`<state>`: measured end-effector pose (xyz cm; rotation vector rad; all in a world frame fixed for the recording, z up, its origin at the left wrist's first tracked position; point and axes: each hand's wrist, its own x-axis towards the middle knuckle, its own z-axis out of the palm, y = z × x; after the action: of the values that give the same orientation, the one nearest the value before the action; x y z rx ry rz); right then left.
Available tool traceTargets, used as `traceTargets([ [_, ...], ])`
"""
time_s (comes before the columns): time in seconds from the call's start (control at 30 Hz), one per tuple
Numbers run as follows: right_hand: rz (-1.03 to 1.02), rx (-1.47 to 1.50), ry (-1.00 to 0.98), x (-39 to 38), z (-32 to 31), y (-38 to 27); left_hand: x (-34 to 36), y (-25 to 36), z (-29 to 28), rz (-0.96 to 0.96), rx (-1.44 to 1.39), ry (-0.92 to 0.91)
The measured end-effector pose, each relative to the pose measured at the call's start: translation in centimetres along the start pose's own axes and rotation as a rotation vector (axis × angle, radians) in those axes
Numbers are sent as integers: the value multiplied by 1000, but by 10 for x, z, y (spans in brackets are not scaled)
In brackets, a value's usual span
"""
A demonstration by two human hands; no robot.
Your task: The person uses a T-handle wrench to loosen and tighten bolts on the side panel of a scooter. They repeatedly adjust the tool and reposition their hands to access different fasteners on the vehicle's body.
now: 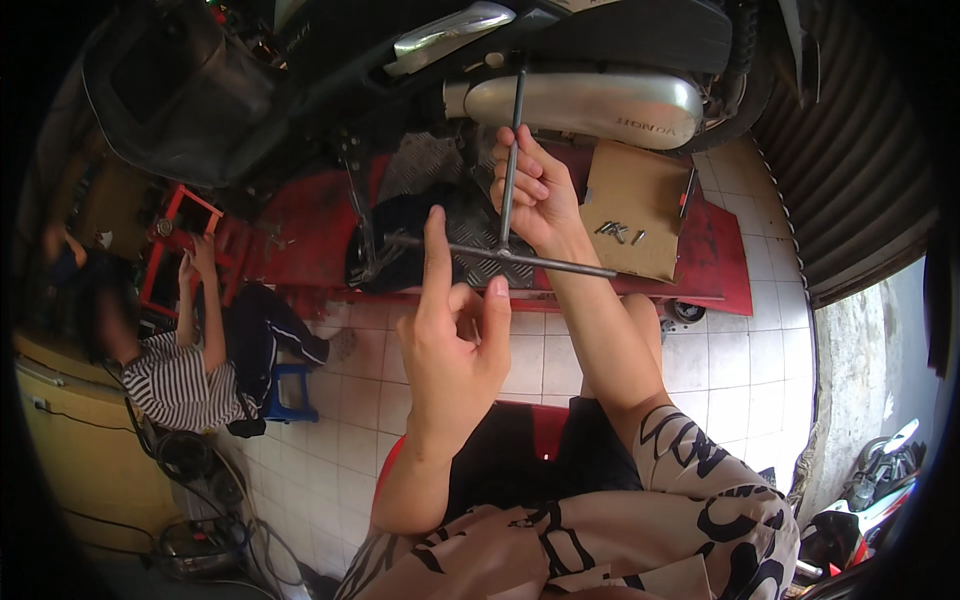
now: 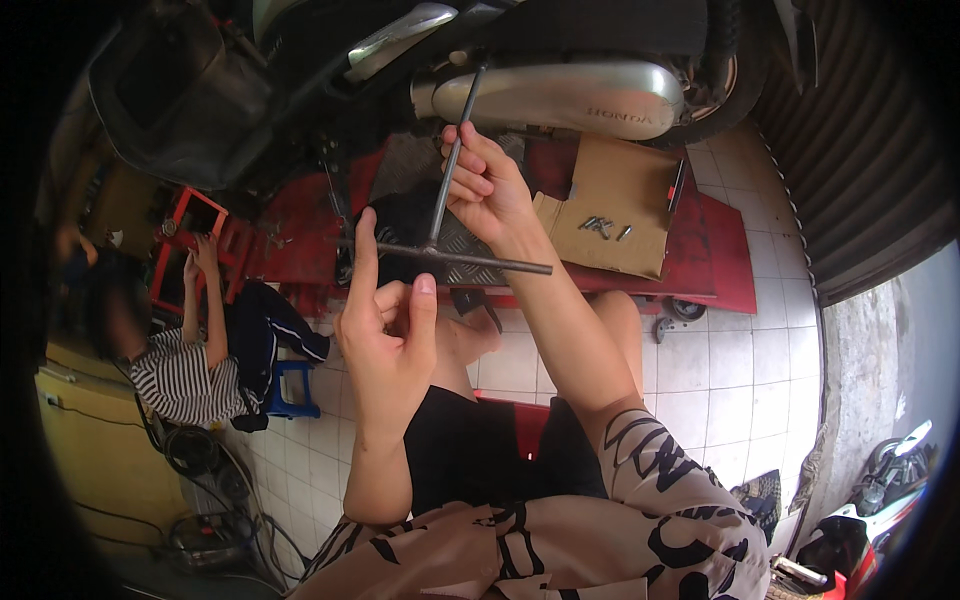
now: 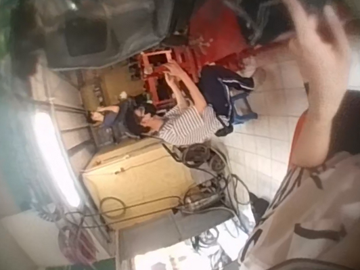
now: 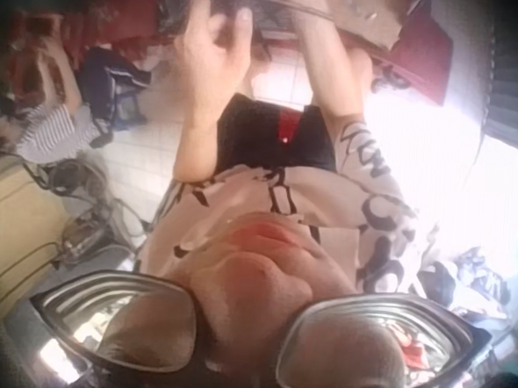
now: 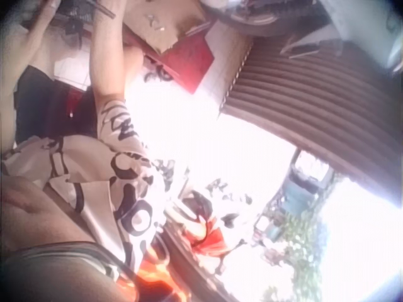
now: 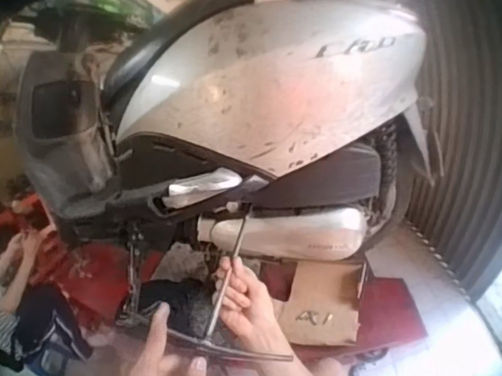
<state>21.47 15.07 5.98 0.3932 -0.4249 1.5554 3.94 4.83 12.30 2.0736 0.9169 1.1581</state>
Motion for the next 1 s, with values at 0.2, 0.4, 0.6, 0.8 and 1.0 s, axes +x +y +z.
traceTargets([
  [0.2,-21,2,18,3,-1,5,-13,-14,14,84,55,-415],
  [0.4,-50,-45,56,-2,-1,-1,-2,11,3,46,-16,-17],
  [0.6,-38,23,45,-1,1,-1,-20,-25,13,64,197,-295],
  [0.8,-40,20,57,-4,2,-6,-10,15,9,88,-81,-200],
  [1.0,-45,62,49,-6,8,-6,-21,-16,14,-35,144,-284],
])
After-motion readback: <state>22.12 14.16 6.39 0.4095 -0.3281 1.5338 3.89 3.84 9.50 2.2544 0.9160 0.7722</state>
